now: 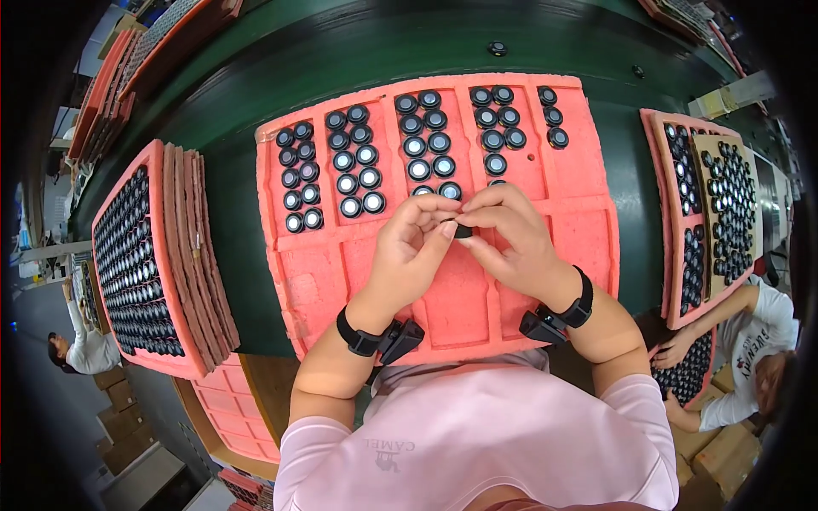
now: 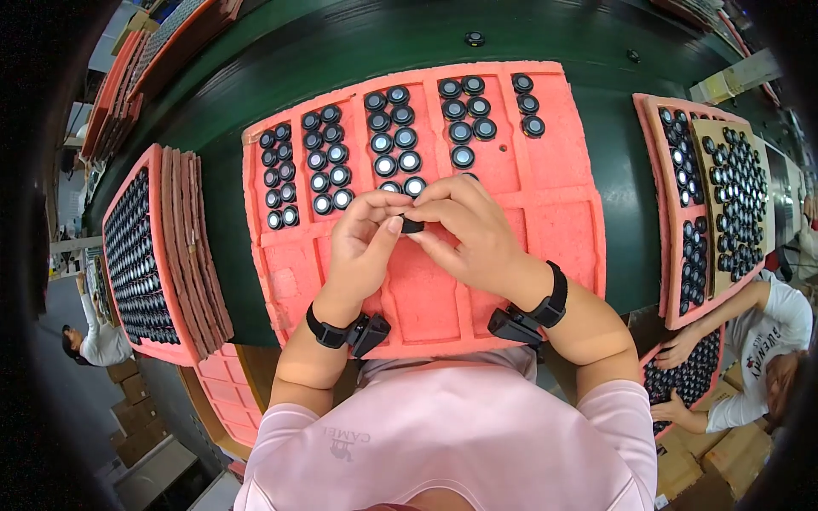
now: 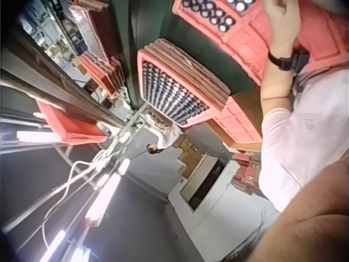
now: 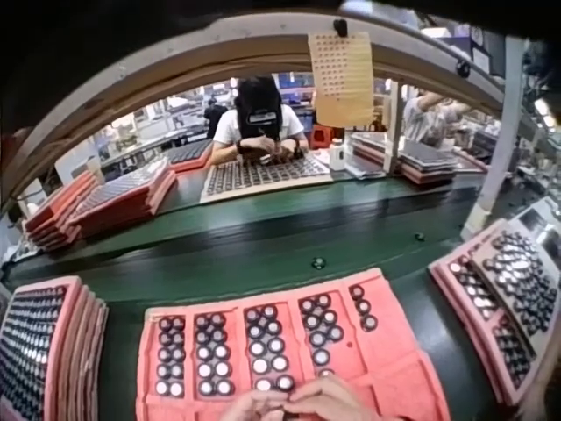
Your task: The person picks up two black circular components from a pink tray, turns them over to inspect them, and touches their sides together. They then place the components back into the tray and repeat the process with new ones.
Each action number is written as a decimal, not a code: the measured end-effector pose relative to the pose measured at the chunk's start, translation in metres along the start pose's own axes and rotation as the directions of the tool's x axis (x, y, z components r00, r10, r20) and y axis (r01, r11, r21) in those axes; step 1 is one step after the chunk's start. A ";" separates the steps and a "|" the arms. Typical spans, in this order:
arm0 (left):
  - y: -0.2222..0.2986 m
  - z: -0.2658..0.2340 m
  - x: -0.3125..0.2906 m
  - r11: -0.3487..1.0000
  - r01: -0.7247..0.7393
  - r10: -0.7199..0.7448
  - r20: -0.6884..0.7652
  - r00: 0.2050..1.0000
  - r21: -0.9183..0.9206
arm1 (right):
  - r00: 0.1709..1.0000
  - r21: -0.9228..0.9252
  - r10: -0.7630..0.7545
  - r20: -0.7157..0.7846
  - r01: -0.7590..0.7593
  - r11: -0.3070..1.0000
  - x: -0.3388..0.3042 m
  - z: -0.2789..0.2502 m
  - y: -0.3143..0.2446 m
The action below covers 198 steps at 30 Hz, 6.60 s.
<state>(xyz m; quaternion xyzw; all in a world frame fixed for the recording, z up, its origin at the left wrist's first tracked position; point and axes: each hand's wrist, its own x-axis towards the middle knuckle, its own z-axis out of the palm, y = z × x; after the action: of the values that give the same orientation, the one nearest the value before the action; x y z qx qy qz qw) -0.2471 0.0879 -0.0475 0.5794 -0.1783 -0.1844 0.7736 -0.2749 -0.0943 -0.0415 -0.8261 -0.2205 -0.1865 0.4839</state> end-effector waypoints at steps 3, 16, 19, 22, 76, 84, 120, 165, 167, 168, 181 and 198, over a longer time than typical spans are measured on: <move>-0.003 -0.001 0.002 0.998 0.029 -0.030 -0.020 0.999 -0.049 | 0.999 -0.046 0.032 0.043 -0.030 0.998 0.009 -0.009 -0.003; -0.002 -0.005 0.004 0.998 0.002 0.000 -0.032 0.999 0.066 | 0.975 -0.594 0.157 0.156 -0.034 0.803 0.017 -0.073 0.031; -0.001 -0.005 0.004 0.998 -0.001 0.003 -0.037 0.999 0.061 | 0.963 -0.578 0.199 0.179 -0.061 0.814 0.014 -0.079 0.031; -0.001 -0.004 0.004 0.998 -0.003 0.005 -0.034 0.999 0.056 | 0.960 -0.565 0.209 0.185 -0.070 0.822 0.014 -0.079 0.034; 0.015 0.000 0.001 0.696 -0.457 0.482 0.113 0.869 0.554 | 0.809 0.858 0.287 0.513 -0.482 -0.175 -0.006 0.011 0.007; 0.014 -0.002 0.002 0.632 -0.482 0.476 0.187 0.860 0.607 | 0.763 0.825 0.332 0.555 -0.556 -0.102 -0.007 -0.005 0.004; 0.011 0.000 0.000 0.874 -0.328 0.308 0.114 0.945 0.359 | 0.986 0.333 0.114 0.121 -0.149 0.931 -0.005 -0.014 -0.002; 0.005 0.001 0.003 0.841 -0.021 -0.195 0.339 0.920 0.540 | 0.960 -0.533 0.100 0.261 0.057 0.844 -0.010 -0.084 0.027; 0.006 0.002 0.003 0.843 -0.021 -0.192 0.337 0.922 0.537 | 0.963 -0.548 0.082 0.257 0.075 0.833 -0.010 -0.083 0.030; 0.006 0.002 0.003 0.844 -0.021 -0.190 0.336 0.923 0.535 | 0.963 -0.550 0.082 0.257 0.076 0.831 -0.010 -0.082 0.031; 0.008 0.003 0.004 0.812 -0.052 -0.181 0.335 0.925 0.582 | 0.929 -0.450 0.106 0.353 0.069 0.891 0.060 -0.086 0.050; -0.002 -0.004 0.004 0.870 0.023 -0.194 0.300 0.934 0.492 | 0.792 -0.826 0.608 0.051 -0.309 0.472 0.197 -0.041 0.151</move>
<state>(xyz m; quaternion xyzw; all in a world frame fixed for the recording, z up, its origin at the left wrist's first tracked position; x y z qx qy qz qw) -0.2420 0.0889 -0.0500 0.7218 -0.3160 -0.2752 0.5509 -0.0327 -0.1602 -0.0280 -0.9973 0.0380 0.0210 0.0599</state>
